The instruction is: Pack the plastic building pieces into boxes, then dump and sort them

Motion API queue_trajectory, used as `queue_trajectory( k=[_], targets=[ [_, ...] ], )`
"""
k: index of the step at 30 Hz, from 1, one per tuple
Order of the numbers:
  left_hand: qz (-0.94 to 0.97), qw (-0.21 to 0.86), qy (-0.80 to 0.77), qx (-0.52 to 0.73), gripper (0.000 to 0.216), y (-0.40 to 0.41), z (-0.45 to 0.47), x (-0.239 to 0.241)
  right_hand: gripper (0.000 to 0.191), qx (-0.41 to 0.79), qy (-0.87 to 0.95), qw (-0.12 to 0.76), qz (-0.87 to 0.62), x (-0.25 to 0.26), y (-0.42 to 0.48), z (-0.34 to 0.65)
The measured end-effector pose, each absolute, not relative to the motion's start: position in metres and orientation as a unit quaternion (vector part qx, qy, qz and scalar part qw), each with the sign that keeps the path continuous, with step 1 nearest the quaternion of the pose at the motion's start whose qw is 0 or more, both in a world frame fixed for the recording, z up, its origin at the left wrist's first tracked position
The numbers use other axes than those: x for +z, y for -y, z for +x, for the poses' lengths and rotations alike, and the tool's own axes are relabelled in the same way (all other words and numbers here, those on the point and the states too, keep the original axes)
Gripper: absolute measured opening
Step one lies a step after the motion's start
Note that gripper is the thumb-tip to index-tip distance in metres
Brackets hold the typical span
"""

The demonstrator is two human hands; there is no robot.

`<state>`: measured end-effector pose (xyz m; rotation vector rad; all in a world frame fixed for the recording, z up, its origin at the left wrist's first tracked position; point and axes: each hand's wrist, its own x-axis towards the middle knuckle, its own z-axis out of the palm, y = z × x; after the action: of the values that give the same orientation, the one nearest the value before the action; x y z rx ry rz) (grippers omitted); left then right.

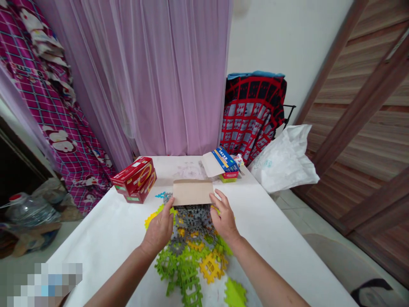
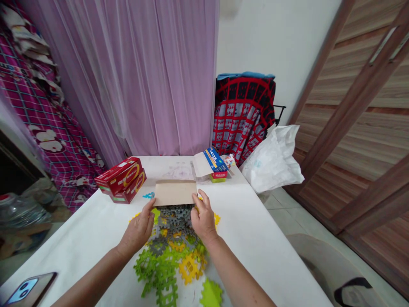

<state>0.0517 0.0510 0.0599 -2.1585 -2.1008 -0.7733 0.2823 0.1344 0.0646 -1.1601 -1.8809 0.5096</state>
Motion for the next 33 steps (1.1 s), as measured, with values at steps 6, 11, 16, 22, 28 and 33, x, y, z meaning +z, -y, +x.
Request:
queue_trajectory(
  k=[6,11,16,22,28,33],
  targets=[
    [-0.752,0.105,0.588,-0.279,0.056,-0.041,0.047,0.045,0.040,0.390,0.636,0.471,-0.470,0.064,-0.127,0.288],
    [-0.770,0.170,0.533,-0.307,0.068,-0.041,0.041,0.044,0.026,0.465,0.529,0.565,-0.430,0.070,-0.128,0.283],
    [-0.771,0.204,0.505,-0.331,0.071,-0.037,0.041,0.054,0.021,0.478,0.508,0.594,-0.399,0.068,-0.130,0.281],
    [-0.737,0.195,0.527,-0.375,0.066,-0.048,0.039,0.070,0.022,0.345,0.635,0.597,-0.349,0.066,-0.135,0.283],
    [-0.688,0.131,0.583,-0.411,0.048,-0.075,0.044,0.097,0.036,0.093,0.771,0.541,-0.323,0.077,-0.159,0.295],
    [-0.678,0.056,0.600,-0.421,0.050,-0.102,0.047,0.105,0.036,0.021,0.811,0.360,-0.461,0.101,-0.192,0.295]
  ],
)
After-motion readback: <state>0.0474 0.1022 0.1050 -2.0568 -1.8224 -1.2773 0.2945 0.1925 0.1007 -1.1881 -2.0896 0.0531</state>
